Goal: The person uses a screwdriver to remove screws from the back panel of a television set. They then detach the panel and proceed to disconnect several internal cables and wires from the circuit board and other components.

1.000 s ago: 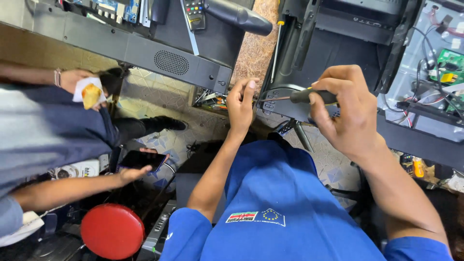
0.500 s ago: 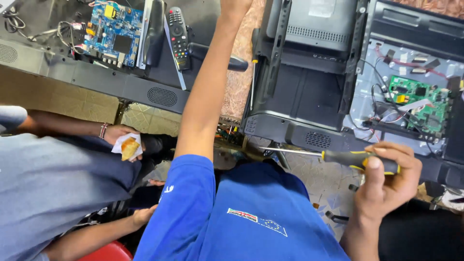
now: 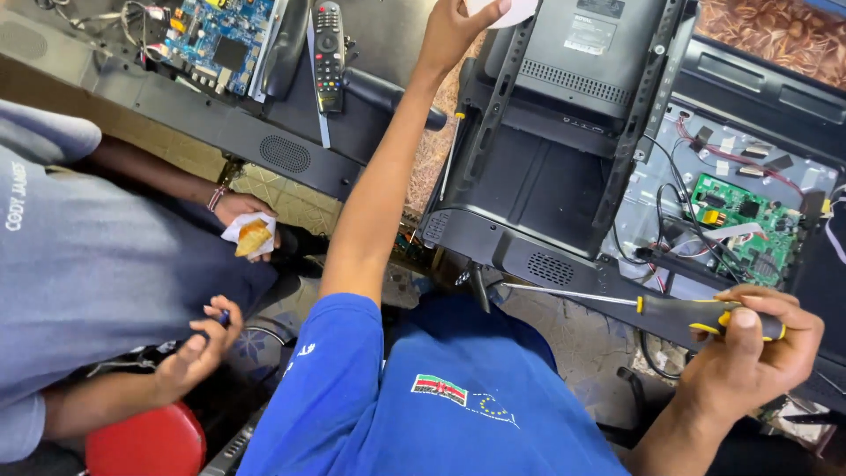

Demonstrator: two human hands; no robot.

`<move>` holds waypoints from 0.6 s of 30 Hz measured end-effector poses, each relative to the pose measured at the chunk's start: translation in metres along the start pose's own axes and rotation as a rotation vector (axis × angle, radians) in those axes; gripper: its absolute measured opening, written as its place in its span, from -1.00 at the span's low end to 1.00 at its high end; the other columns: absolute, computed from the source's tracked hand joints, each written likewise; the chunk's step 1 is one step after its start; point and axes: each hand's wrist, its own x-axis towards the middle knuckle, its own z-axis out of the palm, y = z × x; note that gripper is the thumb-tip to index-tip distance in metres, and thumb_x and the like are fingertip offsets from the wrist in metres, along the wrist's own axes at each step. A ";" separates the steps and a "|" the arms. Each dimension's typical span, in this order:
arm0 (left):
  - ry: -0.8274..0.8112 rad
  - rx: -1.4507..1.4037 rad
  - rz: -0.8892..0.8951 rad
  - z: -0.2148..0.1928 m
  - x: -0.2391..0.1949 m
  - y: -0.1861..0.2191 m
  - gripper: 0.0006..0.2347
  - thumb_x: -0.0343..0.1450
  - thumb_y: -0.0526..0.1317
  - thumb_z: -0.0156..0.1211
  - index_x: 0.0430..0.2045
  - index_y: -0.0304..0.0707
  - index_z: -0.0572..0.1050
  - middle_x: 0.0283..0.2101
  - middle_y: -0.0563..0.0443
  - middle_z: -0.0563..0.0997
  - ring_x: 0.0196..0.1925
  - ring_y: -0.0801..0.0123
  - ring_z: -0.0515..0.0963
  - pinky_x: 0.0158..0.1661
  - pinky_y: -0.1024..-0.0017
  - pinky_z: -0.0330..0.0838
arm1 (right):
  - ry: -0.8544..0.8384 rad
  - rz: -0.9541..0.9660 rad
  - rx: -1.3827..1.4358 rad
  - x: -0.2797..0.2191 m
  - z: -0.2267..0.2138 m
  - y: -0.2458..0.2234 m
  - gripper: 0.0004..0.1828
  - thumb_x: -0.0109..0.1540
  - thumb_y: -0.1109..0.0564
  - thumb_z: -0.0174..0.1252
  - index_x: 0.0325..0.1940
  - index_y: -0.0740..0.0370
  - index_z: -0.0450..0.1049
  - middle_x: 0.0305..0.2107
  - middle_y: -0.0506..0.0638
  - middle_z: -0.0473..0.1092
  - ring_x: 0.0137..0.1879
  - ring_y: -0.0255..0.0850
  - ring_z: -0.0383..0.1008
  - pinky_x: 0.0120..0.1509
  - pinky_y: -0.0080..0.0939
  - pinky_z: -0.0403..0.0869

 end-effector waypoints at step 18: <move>0.635 0.801 -0.147 0.024 -0.422 0.087 0.06 0.26 -0.22 0.63 0.49 -0.24 -0.23 0.50 -0.11 -0.15 0.53 -0.12 0.05 0.28 -0.20 0.44 | -0.369 -0.256 0.017 0.116 -0.014 0.033 -0.73 0.57 0.11 0.04 0.06 0.39 0.18 -0.08 0.38 0.26 0.04 0.14 0.39 0.22 0.10 0.42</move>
